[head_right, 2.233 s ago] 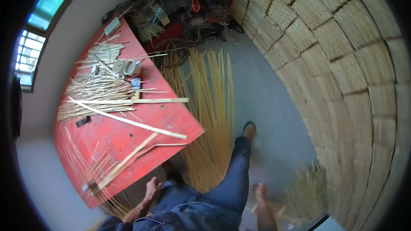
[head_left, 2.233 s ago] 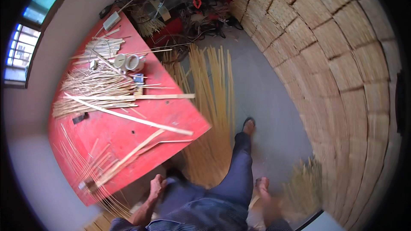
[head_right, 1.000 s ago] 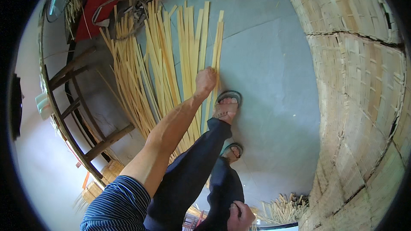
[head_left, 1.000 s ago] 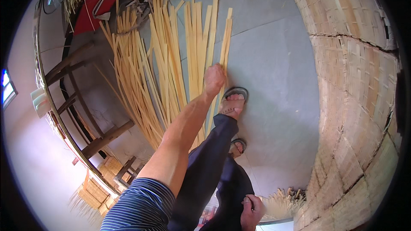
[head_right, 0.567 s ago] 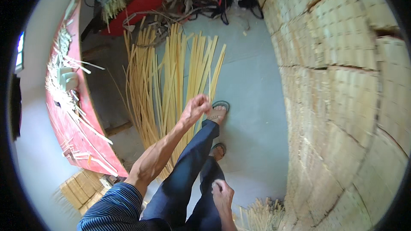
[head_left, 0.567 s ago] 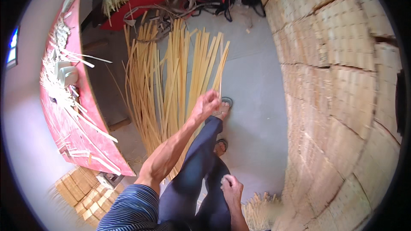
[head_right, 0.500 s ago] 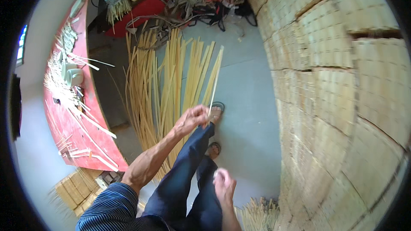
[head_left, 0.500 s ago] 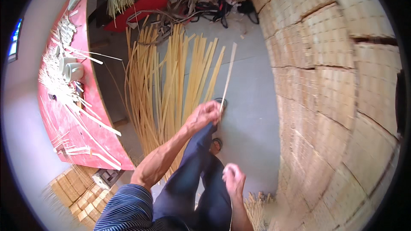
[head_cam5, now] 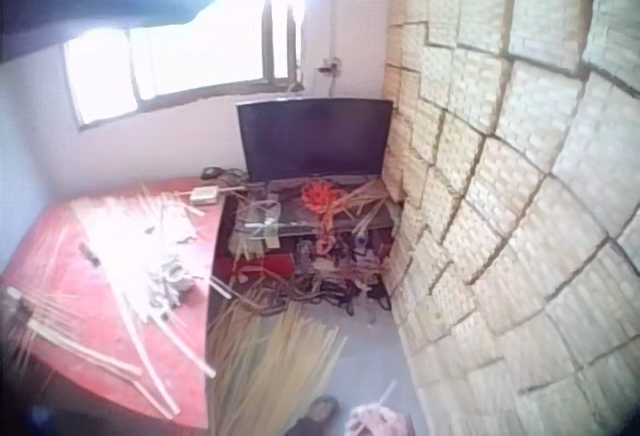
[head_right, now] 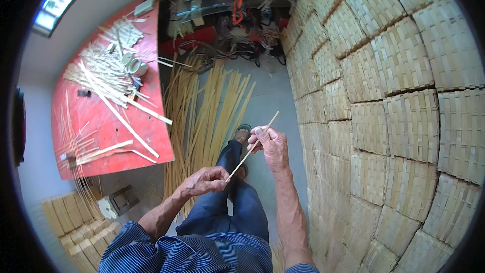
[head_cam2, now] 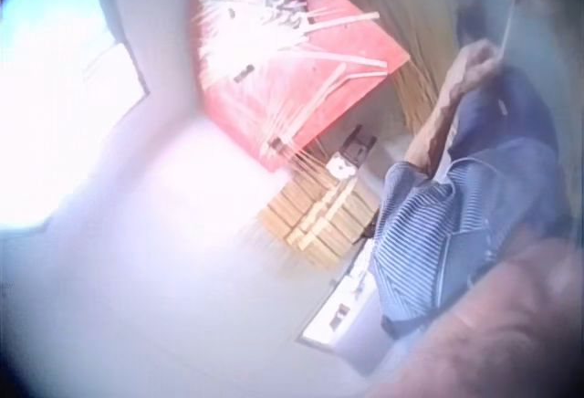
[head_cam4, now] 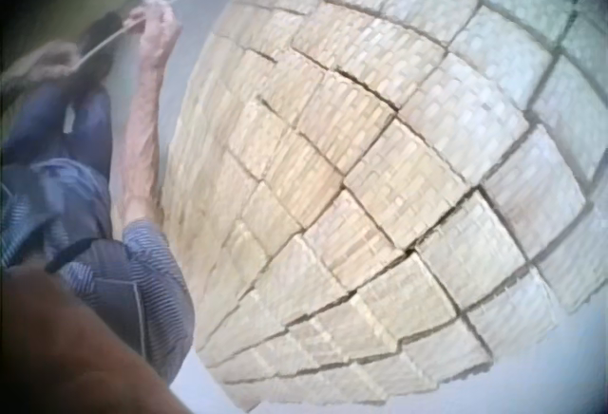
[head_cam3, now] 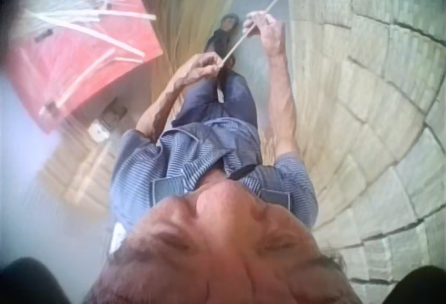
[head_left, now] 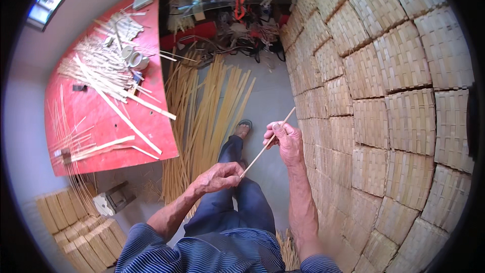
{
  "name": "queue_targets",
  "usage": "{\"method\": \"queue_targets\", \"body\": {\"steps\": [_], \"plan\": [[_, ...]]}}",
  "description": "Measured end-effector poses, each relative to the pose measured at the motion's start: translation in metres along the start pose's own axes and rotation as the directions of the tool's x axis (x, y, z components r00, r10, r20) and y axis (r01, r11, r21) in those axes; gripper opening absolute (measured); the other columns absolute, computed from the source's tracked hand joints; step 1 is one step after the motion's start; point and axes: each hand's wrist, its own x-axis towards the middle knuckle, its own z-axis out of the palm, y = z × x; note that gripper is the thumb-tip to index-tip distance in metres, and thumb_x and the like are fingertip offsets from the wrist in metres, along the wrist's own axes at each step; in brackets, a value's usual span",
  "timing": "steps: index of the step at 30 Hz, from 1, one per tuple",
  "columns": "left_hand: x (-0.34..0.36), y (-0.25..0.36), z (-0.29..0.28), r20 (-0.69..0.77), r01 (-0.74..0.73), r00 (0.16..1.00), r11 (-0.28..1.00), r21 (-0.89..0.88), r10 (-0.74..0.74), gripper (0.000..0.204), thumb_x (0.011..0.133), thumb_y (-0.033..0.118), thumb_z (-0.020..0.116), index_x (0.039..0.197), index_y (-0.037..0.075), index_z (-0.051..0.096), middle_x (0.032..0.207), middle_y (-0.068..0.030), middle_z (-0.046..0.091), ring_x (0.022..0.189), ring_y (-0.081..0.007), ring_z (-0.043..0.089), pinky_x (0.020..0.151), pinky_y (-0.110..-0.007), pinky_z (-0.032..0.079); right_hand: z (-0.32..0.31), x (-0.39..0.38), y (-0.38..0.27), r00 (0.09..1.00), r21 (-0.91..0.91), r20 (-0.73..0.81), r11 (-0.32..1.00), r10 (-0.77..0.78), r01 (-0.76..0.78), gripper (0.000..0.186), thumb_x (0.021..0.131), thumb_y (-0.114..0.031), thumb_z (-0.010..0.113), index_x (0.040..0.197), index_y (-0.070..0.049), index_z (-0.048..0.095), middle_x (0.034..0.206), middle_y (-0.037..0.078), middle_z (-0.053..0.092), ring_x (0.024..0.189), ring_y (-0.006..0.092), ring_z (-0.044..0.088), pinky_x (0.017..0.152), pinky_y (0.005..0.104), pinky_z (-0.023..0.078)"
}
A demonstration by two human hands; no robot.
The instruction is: The person weaves thin bamboo strips into a mat on a red work surface. They repeatedly pick up strips, interlace them with the existing weave, and press the mat down to tighten the structure.
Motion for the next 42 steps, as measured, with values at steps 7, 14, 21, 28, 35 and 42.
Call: {"method": "queue_targets", "body": {"steps": [7, 14, 21, 28, 35, 42], "plan": [[-0.102, -0.01, 0.016, -0.224, -0.013, 0.974, 0.986, -0.165, -0.025, 0.016, 0.097, 0.02, 0.063, 0.098, 0.004, 0.063, 0.072, 0.0011, 0.055, 0.06, -0.0058, 0.045, 0.055, -0.022, 0.036, 0.049, -0.023, 0.005, 0.982, 0.037, 0.161, 0.994, 0.098, -0.105, 0.031, 0.096, -0.031, 0.071, 0.09, 0.0, 0.068, 0.073, 0.008, 0.069, 0.058, 0.0131, 0.066, 0.051, 0.0255, 0.053], [-0.152, -0.024, 0.006, -0.423, 0.005, 0.904, 0.991, -0.135, -0.062, 0.022, 0.099, 0.025, 0.063, 0.09, 0.004, 0.062, 0.072, -0.0003, 0.06, 0.061, -0.0074, 0.052, 0.056, -0.023, 0.041, 0.096, -0.031, 0.019, 0.951, 0.155, 0.281, 0.972, 0.128, -0.176, 0.026, 0.099, -0.024, 0.066, 0.097, 0.002, 0.068, 0.083, 0.012, 0.072, 0.062, 0.0149, 0.068, 0.053, 0.0271, 0.055], [-0.184, -0.055, -0.037, -0.405, -0.123, 0.909, 0.865, -0.487, -0.099, 0.017, 0.096, 0.02, 0.068, 0.094, 0.005, 0.06, 0.074, -0.0017, 0.061, 0.061, -0.0088, 0.053, 0.056, -0.022, 0.042, 0.142, -0.018, 0.054, 0.917, 0.285, 0.378, 0.926, 0.13, -0.249, 0.022, 0.099, -0.019, 0.064, 0.106, 0.001, 0.067, 0.087, 0.014, 0.072, 0.066, 0.0179, 0.07, 0.057, 0.0315, 0.059], [-0.266, -0.112, -0.117, -0.559, -0.059, 0.819, 0.952, -0.301, -0.126, 0.013, 0.095, 0.014, 0.067, 0.09, 0.004, 0.061, 0.073, -0.0014, 0.063, 0.061, -0.006, 0.055, 0.057, -0.022, 0.045, 0.267, -0.008, 0.134, 0.897, 0.106, 0.388, 0.957, 0.211, -0.271, 0.022, 0.102, -0.016, 0.057, 0.109, 0.004, 0.064, 0.087, 0.015, 0.072, 0.065, 0.0194, 0.071, 0.058, 0.0326, 0.06], [-0.409, -0.208, -0.268, -0.645, -0.242, 0.762, 0.9, -0.362, -0.054, 0.01, 0.094, 0.013, 0.067, 0.092, 0.003, 0.065, 0.074, -0.0007, 0.065, 0.062, -0.0056, 0.057, 0.059, -0.023, 0.047, 0.481, -0.019, 0.224, 0.907, -0.044, 0.336, 0.966, 0.253, -0.254, 0.019, 0.101, -0.014, 0.059, 0.109, 0.003, 0.065, 0.089, 0.015, 0.072, 0.069, 0.0189, 0.072, 0.06, 0.0316, 0.061], [-0.588, -0.254, -0.408, -0.904, -0.17, 0.425, 0.985, -0.019, 0.056, 0.008, 0.087, 0.011, 0.07, 0.087, 0.002, 0.069, 0.074, 0.0012, 0.062, 0.066, -0.0053, 0.054, 0.059, -0.025, 0.045, 0.696, -0.046, 0.31, 0.822, 0.071, 0.375, 0.871, 0.429, -0.487, 0.017, 0.099, -0.011, 0.062, 0.112, 0.0, 0.064, 0.098, 0.014, 0.07, 0.076, 0.0205, 0.069, 0.068, 0.0363, 0.061]]}}
